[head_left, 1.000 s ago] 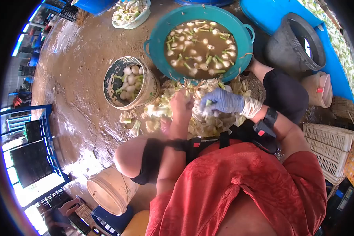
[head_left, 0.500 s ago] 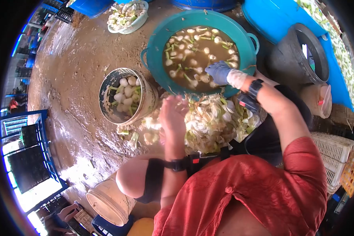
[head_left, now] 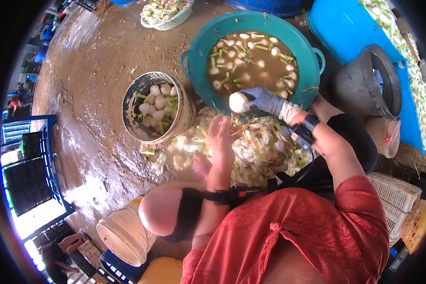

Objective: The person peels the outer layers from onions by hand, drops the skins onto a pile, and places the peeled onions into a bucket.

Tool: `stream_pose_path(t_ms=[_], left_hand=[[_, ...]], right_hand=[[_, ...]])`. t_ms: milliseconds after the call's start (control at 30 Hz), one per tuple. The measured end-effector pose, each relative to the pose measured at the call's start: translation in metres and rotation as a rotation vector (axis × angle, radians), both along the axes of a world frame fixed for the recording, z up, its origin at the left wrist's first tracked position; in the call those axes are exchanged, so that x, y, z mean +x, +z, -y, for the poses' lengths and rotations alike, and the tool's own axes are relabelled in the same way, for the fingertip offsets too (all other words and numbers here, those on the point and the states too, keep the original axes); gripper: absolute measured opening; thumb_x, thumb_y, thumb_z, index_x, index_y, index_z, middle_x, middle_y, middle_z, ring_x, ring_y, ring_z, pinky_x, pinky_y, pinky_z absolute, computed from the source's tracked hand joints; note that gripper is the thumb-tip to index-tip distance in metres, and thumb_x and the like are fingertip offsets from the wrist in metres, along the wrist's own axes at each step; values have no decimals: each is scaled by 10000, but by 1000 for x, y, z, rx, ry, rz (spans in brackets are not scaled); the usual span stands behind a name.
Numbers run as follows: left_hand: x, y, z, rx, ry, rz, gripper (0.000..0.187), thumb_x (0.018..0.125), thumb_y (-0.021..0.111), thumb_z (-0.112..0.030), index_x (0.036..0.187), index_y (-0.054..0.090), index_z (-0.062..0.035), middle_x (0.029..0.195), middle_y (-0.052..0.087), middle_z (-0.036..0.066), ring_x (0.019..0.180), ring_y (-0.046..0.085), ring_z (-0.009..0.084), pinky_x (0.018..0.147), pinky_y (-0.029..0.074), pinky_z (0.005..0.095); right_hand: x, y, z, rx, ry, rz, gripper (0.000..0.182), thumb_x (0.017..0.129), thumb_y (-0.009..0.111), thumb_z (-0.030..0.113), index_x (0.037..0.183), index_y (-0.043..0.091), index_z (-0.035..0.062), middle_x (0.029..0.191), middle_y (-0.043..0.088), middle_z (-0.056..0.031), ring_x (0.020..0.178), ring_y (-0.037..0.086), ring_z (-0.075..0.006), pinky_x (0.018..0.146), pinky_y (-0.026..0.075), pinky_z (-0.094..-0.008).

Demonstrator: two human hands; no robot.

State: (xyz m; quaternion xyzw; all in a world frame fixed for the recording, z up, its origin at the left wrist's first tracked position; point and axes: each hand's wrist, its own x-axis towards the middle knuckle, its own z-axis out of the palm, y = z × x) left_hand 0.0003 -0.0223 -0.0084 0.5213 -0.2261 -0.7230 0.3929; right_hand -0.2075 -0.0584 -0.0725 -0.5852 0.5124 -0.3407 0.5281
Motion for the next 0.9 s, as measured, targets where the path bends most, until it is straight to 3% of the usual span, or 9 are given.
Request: stream_pose_path(t_ms=[33, 133, 233, 300, 433, 500, 700, 800, 900], left_hand=[[-2, 5, 1, -6, 4, -2, 385, 913, 548, -183, 1229, 429, 2, 1051, 585, 133, 773, 632, 239, 633, 531, 319], [-4, 12, -2, -98, -87, -325, 363, 906, 533, -123, 1240, 438, -17, 1056, 592, 120, 850, 620, 226, 719, 530, 354], [-1, 12, -6, -242, -85, -315, 335, 902, 523, -92, 1224, 451, -29, 1041, 599, 106, 849, 617, 204, 722, 533, 350], [-1, 15, -11, -263, -60, -336, 334, 882, 546, -57, 1202, 455, -30, 1020, 604, 89, 839, 612, 177, 695, 542, 330], [2, 13, -17, -444, 20, -150, 379, 825, 622, -29, 1166, 457, -21, 1021, 584, 79, 829, 604, 149, 620, 549, 277], [3, 16, -20, -536, 22, -64, 363, 806, 631, -11, 1128, 465, -18, 1000, 570, 73, 810, 597, 139, 610, 547, 259], [3, 26, -29, -632, -24, 105, 351, 780, 636, 21, 1083, 462, -9, 976, 560, 81, 794, 584, 134, 614, 548, 244], [5, 26, -30, -661, -19, 102, 352, 778, 643, 19, 1077, 460, -8, 969, 554, 81, 799, 581, 132, 623, 550, 249], [2, 27, -34, -661, -23, 154, 348, 778, 640, 23, 1073, 458, -10, 962, 546, 78, 802, 580, 131, 627, 551, 254]], right_hand=[[9, 15, -8, -71, -13, 37, 507, 765, 704, 313, 1162, 574, 25, 970, 666, -93, 880, 613, -163, 802, 487, -323], [33, 48, -33, -89, 36, 64, 562, 791, 690, 315, 1244, 504, 40, 1072, 627, -103, 981, 583, -171, 873, 459, -313], [43, 61, -49, -120, 33, 108, 561, 822, 663, 263, 1287, 441, 40, 1153, 579, -112, 1048, 548, -173, 899, 447, -310], [50, 70, -56, -325, -155, 74, 492, 805, 678, 249, 1212, 516, 25, 1078, 609, -124, 1002, 583, -193, 868, 468, -324], [58, 77, -67, -322, -309, -102, 381, 775, 690, 203, 1092, 597, 14, 973, 638, -146, 897, 630, -254, 797, 496, -352], [64, 85, -72, -490, -359, -366, 228, 770, 660, 175, 940, 652, 22, 827, 642, -156, 760, 628, -315, 696, 499, -386], [69, 99, -74, -444, -348, -630, 170, 776, 601, 235, 785, 645, 71, 672, 605, -150, 654, 592, -343, 630, 461, -440], [69, 109, -76, -326, -248, -661, 171, 770, 591, 236, 750, 627, 70, 657, 595, -156, 644, 586, -353, 623, 453, -452], [71, 110, -80, -411, -326, -669, 156, 758, 579, 209, 719, 612, 61, 644, 582, -166, 635, 577, -361, 613, 445, -457]])
